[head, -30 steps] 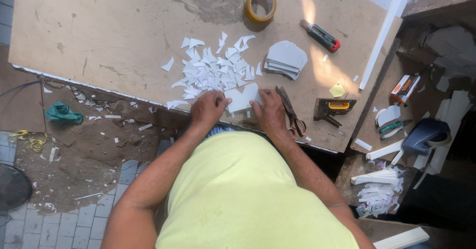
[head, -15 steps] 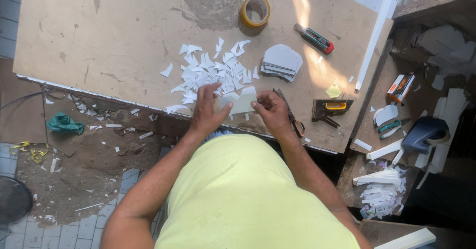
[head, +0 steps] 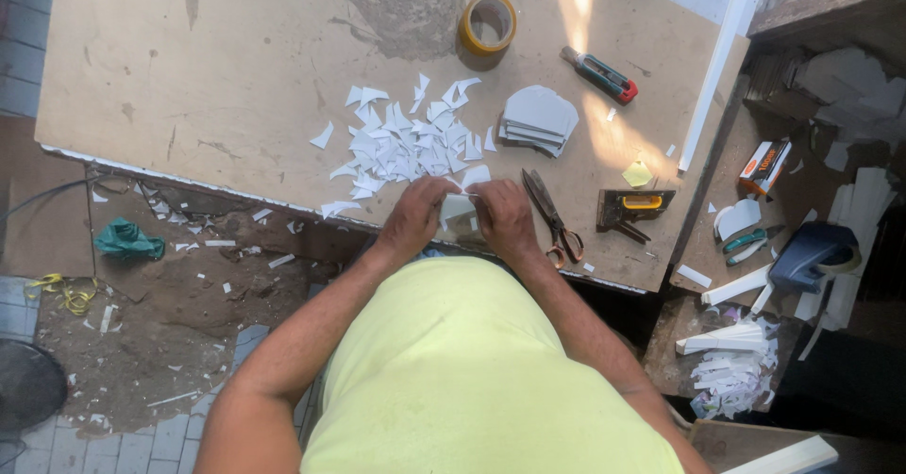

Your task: The person repeatedly picks up white paper pieces and uses scissors to trim their edges into rounded shapes. Trimmed pieces are stacked on the table while offcuts accumulate nearby. The person occasionally pauses to adjust the stack or reposition the paper before continuing to cut.

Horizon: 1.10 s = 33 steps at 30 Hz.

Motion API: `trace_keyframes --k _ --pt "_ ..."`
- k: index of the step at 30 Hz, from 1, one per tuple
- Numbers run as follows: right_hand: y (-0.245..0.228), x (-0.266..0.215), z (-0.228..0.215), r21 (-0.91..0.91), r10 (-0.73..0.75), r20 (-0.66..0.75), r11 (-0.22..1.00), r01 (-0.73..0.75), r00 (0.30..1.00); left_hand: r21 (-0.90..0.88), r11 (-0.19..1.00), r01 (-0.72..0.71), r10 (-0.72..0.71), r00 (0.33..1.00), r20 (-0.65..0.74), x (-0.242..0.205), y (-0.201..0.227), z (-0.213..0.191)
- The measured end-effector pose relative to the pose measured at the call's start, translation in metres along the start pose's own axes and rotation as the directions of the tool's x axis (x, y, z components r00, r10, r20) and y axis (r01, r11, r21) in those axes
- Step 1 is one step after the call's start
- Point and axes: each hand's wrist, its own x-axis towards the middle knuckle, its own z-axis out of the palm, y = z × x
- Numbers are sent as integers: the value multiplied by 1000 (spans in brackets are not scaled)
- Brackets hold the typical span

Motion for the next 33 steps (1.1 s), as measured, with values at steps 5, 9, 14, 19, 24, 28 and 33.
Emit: trace_keyframes --k 5,9,14,19,24,28,33 --pt "-6 6 -12 388 318 49 867 -312 947 -315 943 108 -181 960 -213 19 18 -4" --pt "-19 18 -20 884 463 251 248 -396 850 -720 632 289 -464 884 -52 44 31 3" --pt "-24 12 -28 871 440 250 286 -398 863 -707 675 211 -412 903 -124 56 46 10" --pt "12 -50 -53 22 647 33 762 -647 762 -607 757 242 -461 856 -233 44 29 -19" --pt "44 -127 -56 -413 653 -31 681 -604 757 -540 804 248 -488 795 -361 19 10 -49" --pt "61 -145 -47 -384 709 2 652 -654 706 -533 796 287 -503 804 -318 9 12 -59" --pt "70 -122 -57 -120 872 321 424 -898 369 -535 809 243 -434 861 -264 21 36 -58"
